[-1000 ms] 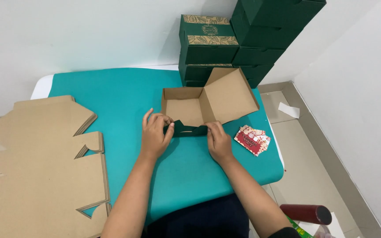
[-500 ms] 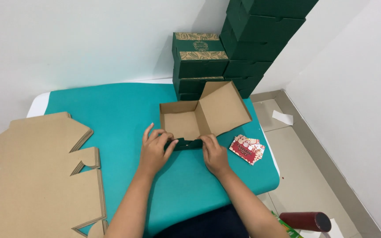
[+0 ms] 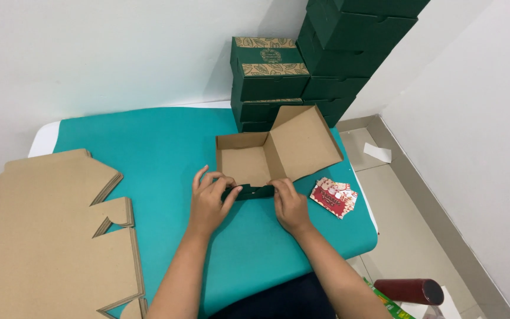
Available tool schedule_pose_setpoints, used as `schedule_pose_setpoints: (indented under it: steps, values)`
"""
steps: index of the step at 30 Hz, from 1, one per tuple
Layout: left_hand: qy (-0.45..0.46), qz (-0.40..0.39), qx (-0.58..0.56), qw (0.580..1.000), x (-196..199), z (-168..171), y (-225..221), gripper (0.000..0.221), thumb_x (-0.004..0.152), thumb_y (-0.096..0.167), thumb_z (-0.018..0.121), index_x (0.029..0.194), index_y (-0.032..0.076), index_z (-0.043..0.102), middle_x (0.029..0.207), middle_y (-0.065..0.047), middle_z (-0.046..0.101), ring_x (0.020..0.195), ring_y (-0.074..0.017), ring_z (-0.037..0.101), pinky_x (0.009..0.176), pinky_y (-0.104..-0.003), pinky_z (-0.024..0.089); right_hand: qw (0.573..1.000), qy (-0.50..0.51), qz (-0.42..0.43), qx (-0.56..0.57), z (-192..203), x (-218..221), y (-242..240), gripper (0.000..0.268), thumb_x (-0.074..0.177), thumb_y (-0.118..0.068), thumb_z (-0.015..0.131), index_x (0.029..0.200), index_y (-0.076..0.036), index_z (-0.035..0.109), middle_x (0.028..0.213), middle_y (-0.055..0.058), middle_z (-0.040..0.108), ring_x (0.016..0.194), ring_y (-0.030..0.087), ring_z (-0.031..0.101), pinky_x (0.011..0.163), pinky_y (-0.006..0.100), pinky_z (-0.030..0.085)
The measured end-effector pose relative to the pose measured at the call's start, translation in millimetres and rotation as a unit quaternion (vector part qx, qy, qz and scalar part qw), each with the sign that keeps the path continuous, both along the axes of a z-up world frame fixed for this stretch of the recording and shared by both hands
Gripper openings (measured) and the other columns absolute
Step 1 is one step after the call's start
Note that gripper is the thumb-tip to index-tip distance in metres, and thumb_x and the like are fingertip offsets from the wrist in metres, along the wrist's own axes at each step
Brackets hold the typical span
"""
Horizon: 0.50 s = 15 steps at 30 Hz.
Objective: Assembling cardboard boxes by folding flat sheets and placing a card inside.
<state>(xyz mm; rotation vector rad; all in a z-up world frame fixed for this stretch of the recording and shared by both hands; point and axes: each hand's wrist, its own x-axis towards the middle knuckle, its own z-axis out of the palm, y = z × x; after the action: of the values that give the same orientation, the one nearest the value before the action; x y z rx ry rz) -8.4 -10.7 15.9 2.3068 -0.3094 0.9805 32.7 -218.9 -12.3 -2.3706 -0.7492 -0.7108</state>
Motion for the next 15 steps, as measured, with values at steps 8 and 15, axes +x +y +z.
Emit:
schedule_pose_setpoints:
  steps: [8, 15]
  values:
    - [0.005, 0.004, -0.008, 1.000, 3, -8, 4, 0.013, 0.084, 0.025, 0.072, 0.081, 0.018, 0.063, 0.070, 0.004, 0.068, 0.088, -0.0120, 0.059, 0.104, -0.045, 0.040, 1.000, 0.019, -0.014, 0.008, 8, -2, 7, 0.019, 0.097, -0.011, 0.040, 0.105, -0.019, 0.056, 0.076, -0.002, 0.054, 0.039, 0.022, 0.051, 0.038, 0.037, 0.050]
    - [-0.001, -0.005, -0.011, 1.000, 5, -9, 2, 0.014, 0.084, 0.025, 0.072, 0.081, 0.017, 0.061, 0.072, 0.004, 0.068, 0.086, -0.0132, 0.059, 0.101, -0.045, 0.042, 0.999, 0.017, -0.022, -0.017, 2, 1, 0, 0.019, 0.095, -0.014, 0.044, 0.107, -0.022, 0.057, 0.080, -0.005, 0.058, 0.046, 0.025, 0.059, 0.042, 0.038, 0.052]
